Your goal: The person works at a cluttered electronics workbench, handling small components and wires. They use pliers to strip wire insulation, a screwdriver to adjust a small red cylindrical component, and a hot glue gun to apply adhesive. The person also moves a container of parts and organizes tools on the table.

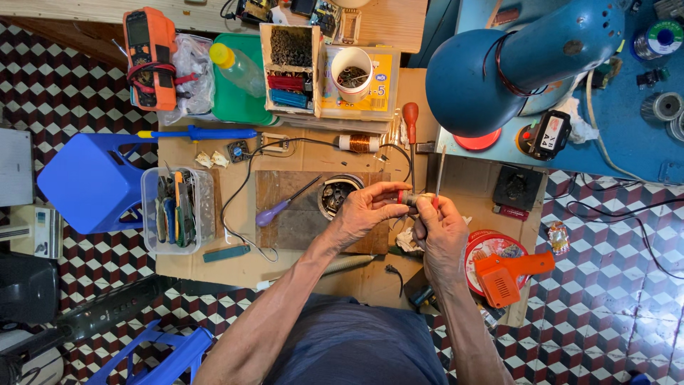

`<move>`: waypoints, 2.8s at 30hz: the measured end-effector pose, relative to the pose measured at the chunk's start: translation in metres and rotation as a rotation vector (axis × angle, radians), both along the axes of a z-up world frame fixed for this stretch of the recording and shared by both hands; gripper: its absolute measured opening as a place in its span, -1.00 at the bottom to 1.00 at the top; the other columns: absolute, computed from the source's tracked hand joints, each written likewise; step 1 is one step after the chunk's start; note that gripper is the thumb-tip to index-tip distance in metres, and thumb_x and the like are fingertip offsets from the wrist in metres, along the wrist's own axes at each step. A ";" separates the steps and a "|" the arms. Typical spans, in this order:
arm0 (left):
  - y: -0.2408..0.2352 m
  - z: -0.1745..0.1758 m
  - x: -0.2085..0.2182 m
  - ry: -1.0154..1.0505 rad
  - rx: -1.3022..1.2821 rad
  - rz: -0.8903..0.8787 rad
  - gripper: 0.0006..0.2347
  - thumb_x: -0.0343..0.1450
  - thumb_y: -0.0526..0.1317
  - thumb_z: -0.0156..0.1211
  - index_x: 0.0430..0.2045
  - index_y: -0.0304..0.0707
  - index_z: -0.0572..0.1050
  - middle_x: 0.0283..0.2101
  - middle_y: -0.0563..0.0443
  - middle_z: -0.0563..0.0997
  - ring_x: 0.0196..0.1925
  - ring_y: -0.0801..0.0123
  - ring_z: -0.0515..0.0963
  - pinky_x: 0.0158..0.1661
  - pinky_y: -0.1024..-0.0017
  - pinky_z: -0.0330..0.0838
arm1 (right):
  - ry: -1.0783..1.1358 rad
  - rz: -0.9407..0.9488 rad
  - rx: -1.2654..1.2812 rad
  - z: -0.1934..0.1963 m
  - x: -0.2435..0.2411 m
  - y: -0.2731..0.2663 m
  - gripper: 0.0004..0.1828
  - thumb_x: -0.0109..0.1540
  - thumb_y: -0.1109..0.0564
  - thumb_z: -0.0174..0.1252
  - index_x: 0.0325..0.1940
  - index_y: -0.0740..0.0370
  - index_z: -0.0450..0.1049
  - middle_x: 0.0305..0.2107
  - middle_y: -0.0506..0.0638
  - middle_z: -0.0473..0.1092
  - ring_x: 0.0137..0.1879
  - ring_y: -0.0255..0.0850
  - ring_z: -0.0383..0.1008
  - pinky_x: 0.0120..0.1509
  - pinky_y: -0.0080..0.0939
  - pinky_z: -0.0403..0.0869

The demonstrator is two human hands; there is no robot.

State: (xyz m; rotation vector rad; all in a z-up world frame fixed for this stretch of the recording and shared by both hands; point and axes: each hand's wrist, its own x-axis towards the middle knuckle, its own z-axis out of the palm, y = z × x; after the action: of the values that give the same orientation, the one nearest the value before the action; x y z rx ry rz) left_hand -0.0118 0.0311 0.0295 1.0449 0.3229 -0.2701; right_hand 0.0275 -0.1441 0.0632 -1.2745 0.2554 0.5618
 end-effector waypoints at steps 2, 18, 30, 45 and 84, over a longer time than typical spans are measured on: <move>0.002 -0.001 -0.001 0.005 -0.019 0.013 -0.59 0.43 -0.31 0.31 0.18 -0.42 0.42 0.07 -0.07 0.60 0.10 0.41 0.62 0.14 0.48 0.54 | 0.024 0.017 0.013 0.001 0.001 0.001 -0.77 0.41 0.11 0.10 0.03 0.33 0.45 -0.58 -0.10 0.26 -0.55 -0.47 0.16 -0.53 -0.47 0.14; -0.007 0.045 0.002 -0.268 0.720 0.006 -0.67 0.36 -0.17 0.44 -0.02 -0.18 0.60 -0.04 -0.03 0.63 -0.03 0.39 0.65 0.00 0.42 0.57 | 0.558 -0.020 0.609 -0.025 0.005 -0.004 -0.65 0.45 -0.12 0.03 -0.21 0.18 0.44 -0.50 -0.08 0.40 -0.61 -0.41 0.22 -0.63 -0.47 0.11; -0.016 0.030 -0.007 -0.019 0.149 0.108 -0.63 0.45 -0.15 0.30 0.15 -0.27 0.55 -0.20 0.09 0.67 -0.17 0.54 0.61 -0.11 0.60 0.54 | 0.528 -0.184 0.548 -0.014 -0.006 0.016 -0.77 0.42 -0.04 0.09 -0.14 0.15 0.43 -0.59 -0.13 0.32 -0.65 -0.46 0.15 -0.65 -0.48 0.09; -0.055 -0.002 -0.013 0.101 -0.438 0.295 -0.60 0.56 -0.09 0.21 0.21 -0.39 0.45 -0.03 0.04 0.61 -0.18 0.61 0.55 -0.05 0.61 0.48 | 0.038 -0.384 -0.080 0.018 -0.017 0.044 -0.78 0.41 0.05 0.07 -0.23 0.22 0.33 -0.66 -0.13 0.27 -0.70 -0.46 0.11 -0.68 -0.41 0.09; 0.023 0.044 -0.015 -0.035 -0.177 -0.265 -0.49 0.50 0.00 0.20 0.27 -0.38 0.44 0.12 -0.09 0.59 0.20 0.38 0.54 0.26 0.41 0.43 | 0.448 0.770 -0.086 0.024 0.021 0.020 -0.86 0.16 0.16 0.27 -0.44 0.13 0.42 -0.79 -0.17 0.16 -0.76 -0.43 0.05 -0.74 -0.40 -0.01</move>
State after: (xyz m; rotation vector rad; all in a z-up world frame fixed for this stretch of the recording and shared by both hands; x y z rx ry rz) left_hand -0.0265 0.0538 0.0734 0.9157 0.1256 -0.5086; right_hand 0.0488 -0.1237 0.0871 -1.3007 0.1499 1.5155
